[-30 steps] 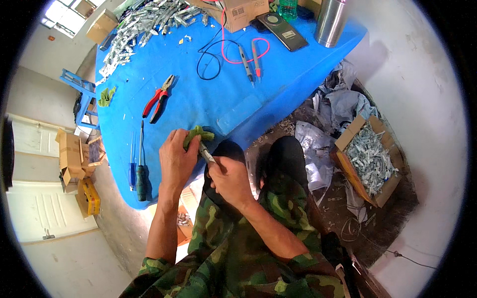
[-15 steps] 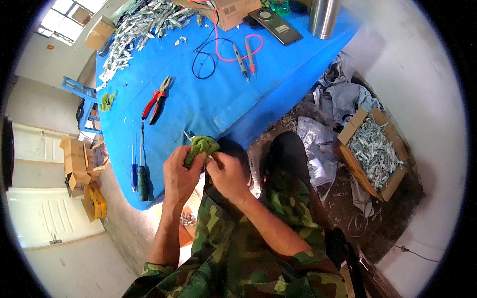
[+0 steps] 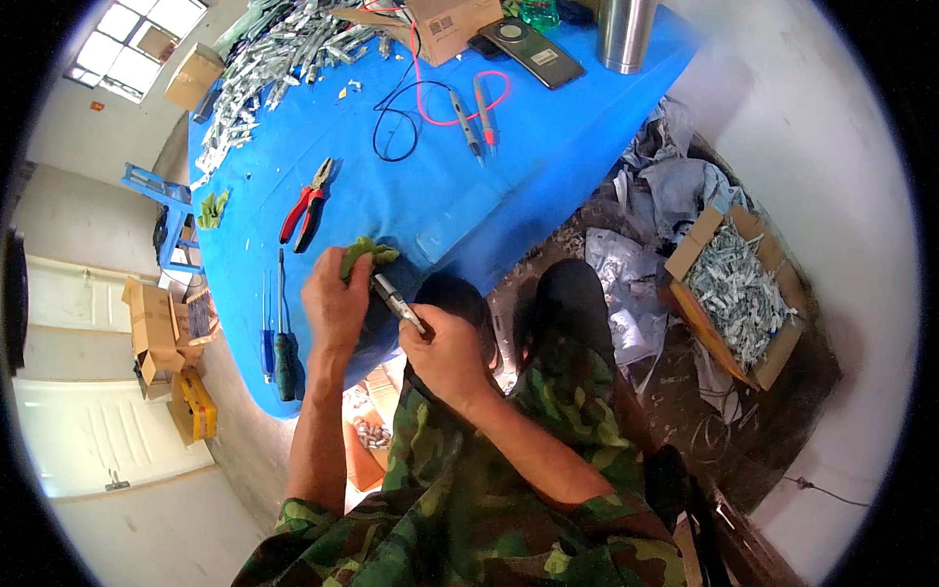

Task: The person disassembles a small cylindrical metal component by hand and with a screwdriver, wipes it with a cloth, and then tests electrical terminals with a multimeter.

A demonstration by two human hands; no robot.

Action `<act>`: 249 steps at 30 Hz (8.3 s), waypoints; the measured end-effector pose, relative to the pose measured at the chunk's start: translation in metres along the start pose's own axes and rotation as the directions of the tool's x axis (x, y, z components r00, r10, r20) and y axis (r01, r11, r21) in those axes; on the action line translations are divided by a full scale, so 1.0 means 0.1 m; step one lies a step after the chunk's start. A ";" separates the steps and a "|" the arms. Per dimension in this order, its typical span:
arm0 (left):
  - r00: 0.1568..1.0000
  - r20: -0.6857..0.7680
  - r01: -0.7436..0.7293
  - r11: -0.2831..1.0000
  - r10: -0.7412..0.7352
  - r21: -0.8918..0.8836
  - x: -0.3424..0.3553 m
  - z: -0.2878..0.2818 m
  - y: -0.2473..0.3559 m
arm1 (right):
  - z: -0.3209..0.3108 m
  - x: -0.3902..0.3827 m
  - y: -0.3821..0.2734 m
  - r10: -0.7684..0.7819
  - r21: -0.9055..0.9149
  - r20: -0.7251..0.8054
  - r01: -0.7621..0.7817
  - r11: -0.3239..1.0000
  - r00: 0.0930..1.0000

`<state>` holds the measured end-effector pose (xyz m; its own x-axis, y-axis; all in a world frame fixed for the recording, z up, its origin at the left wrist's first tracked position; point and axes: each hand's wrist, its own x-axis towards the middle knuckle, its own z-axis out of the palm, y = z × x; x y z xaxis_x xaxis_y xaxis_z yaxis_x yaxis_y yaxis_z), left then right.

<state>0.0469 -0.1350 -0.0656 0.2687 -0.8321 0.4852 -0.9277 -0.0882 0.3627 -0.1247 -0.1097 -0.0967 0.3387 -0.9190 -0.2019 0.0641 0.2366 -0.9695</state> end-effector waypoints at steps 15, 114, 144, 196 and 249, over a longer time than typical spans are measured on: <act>0.988 0.115 0.129 0.965 -0.104 -0.228 -0.36 -0.19 0.45 | -0.02 0.04 0.10 -0.449 -0.339 -0.069 0.403 0.850 0.891; 0.966 0.157 0.232 0.956 -0.205 -0.178 -0.41 -0.43 0.22 | 0.08 0.06 0.15 -0.515 -0.409 0.005 0.472 0.781 0.857; 0.980 0.143 0.163 0.966 -0.136 -0.199 -0.52 -0.49 0.28 | 0.05 -0.01 0.14 -0.614 -0.519 0.055 0.548 0.656 0.787; 0.944 0.116 0.326 0.924 -0.308 -0.200 -0.61 -0.63 0.27 | 0.20 -0.03 0.22 -0.518 -0.325 0.044 0.503 0.801 0.854; 0.985 0.140 0.116 0.985 -0.098 -0.130 -0.75 -0.55 0.38 | 0.21 -0.11 0.11 -0.344 -0.160 0.082 0.354 0.922 0.935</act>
<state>0.0060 -0.0455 -0.0441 0.3194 -0.8879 0.3310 -0.8484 -0.1123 0.5174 -0.1081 -0.0907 -0.1020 0.3717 -0.9151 0.1565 0.0284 -0.1573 -0.9871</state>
